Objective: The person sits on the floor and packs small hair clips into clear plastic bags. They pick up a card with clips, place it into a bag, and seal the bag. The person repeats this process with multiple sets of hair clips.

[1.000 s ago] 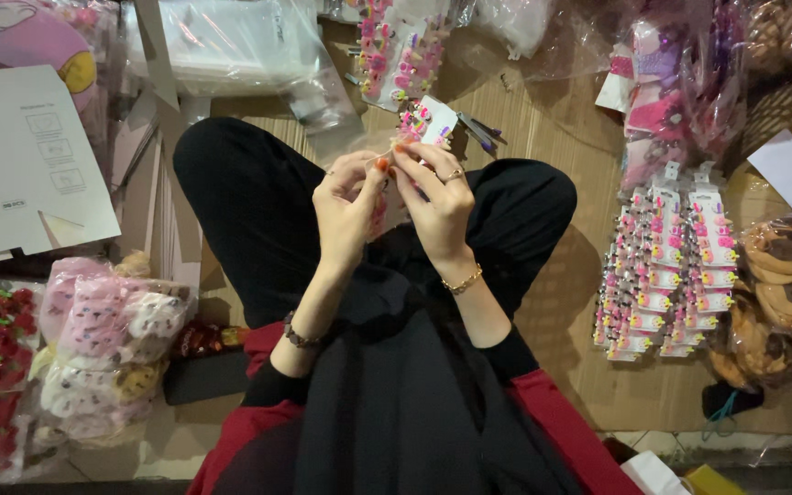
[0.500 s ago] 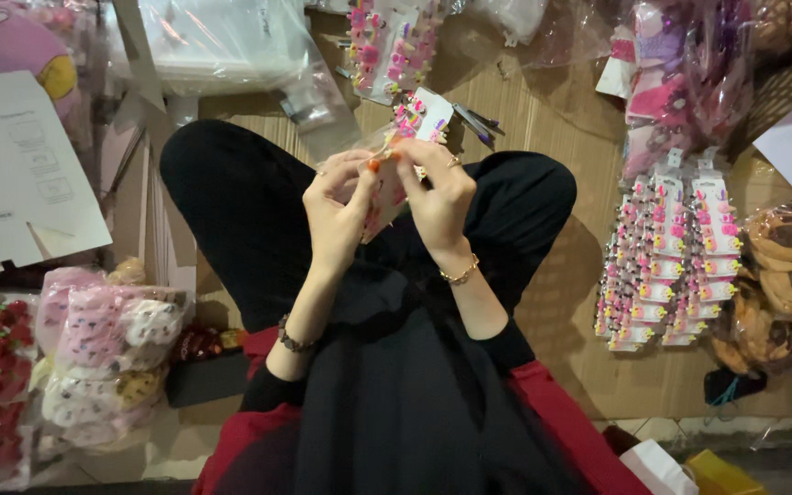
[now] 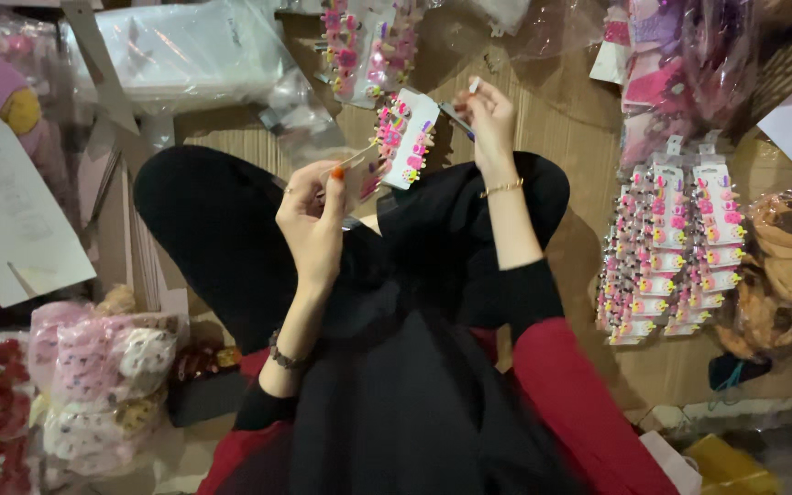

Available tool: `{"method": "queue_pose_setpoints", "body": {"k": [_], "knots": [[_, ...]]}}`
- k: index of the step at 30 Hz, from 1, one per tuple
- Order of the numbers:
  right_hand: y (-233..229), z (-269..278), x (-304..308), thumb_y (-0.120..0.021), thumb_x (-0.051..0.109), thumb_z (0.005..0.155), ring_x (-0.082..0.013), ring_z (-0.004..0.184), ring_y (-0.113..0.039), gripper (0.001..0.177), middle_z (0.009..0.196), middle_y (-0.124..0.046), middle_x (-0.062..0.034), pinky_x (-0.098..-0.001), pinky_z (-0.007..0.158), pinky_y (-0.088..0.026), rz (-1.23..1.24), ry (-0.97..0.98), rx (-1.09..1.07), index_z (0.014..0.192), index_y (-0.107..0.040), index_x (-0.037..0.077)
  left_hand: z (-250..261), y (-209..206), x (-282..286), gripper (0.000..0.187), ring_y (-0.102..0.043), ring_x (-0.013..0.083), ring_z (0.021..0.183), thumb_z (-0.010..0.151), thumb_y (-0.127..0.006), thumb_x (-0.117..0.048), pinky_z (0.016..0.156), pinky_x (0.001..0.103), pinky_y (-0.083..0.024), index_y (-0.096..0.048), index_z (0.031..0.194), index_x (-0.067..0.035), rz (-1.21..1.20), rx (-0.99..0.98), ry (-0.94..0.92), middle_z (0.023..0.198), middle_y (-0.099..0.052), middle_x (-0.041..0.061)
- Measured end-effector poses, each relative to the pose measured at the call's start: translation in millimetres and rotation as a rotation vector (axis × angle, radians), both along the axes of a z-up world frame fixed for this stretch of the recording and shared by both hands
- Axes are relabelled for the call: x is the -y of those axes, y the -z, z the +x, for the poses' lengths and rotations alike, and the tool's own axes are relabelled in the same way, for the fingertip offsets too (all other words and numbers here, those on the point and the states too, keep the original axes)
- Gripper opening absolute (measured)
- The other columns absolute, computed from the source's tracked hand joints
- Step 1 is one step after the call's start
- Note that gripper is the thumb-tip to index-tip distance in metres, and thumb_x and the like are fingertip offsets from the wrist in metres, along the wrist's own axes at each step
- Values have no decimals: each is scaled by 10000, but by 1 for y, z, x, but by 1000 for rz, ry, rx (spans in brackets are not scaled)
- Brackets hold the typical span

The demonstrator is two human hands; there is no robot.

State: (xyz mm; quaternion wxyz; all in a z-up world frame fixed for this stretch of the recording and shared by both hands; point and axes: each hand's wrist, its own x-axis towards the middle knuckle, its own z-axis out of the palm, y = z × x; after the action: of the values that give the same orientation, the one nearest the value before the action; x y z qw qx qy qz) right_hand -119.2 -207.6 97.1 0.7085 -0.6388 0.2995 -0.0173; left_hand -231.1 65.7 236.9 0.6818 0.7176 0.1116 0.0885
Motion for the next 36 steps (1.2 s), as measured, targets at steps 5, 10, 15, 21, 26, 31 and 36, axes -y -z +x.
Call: {"method": "queue_pose_setpoints", "body": {"k": [5, 10, 15, 21, 26, 31, 36], "knots": [[60, 60, 39, -676, -148, 908, -292, 838, -769, 151, 957, -755, -265, -322, 687, -643, 329, 231, -93, 1047, -666, -89, 6, 10, 2, 153, -647, 133, 1007, 1016, -639, -184, 879, 249, -515, -726, 1034, -59, 23, -23, 15, 1064, -692, 57], [80, 102, 46, -741, -91, 915, -319, 883, -766, 85, 955, -763, -258, -326, 715, -636, 542, 409, -209, 954, -681, -47, 17, 10, 5, 163, -646, 142, 1020, 1015, -641, -185, 893, 254, -512, -726, 1028, -47, 34, -66, 20, 1060, -687, 62], [111, 134, 37, -695, -243, 865, -276, 665, -713, 299, 795, -724, -253, -314, 607, -634, 250, 531, -205, 1139, -671, -127, 26, 10, 7, 169, -653, 120, 996, 1015, -642, -183, 813, 232, -526, -747, 1013, -50, 50, -158, 4, 1063, -699, 55], [125, 149, 36, -670, -253, 893, -261, 599, -687, 156, 817, -699, -241, -308, 562, -653, 231, 625, -175, 1026, -654, -172, 33, 18, 9, 151, -623, 94, 889, 1019, -638, -161, 666, 217, -524, -737, 1029, -47, -35, -170, -12, 1076, -678, 59], [168, 163, 49, -653, -269, 853, -346, 801, -719, 300, 1072, -683, -319, -321, 745, -656, 326, 836, -83, 1137, -652, -173, 36, 21, 7, 171, -640, 116, 963, 1013, -638, -175, 733, 230, -542, -745, 1034, -43, 32, -172, 3, 1077, -685, 73], [167, 153, 40, -651, -262, 834, -234, 894, -706, 584, 1617, -387, -278, -317, 821, -635, 373, 789, 166, 1388, -546, -110, 35, 26, 8, 167, -608, 78, 810, 1015, -642, -176, 621, 207, -525, -733, 1030, -37, -44, -179, -14, 1074, -672, 55], [143, 148, 28, -561, -178, 984, -261, 734, -693, 429, 1063, -667, -314, -331, 680, -647, 449, 832, 86, 1407, -540, -110, 36, 23, 9, 169, -553, 79, 677, 1016, -640, -172, 594, 202, -469, -714, 1055, -26, -86, -167, 10, 1054, -654, 56]]}}
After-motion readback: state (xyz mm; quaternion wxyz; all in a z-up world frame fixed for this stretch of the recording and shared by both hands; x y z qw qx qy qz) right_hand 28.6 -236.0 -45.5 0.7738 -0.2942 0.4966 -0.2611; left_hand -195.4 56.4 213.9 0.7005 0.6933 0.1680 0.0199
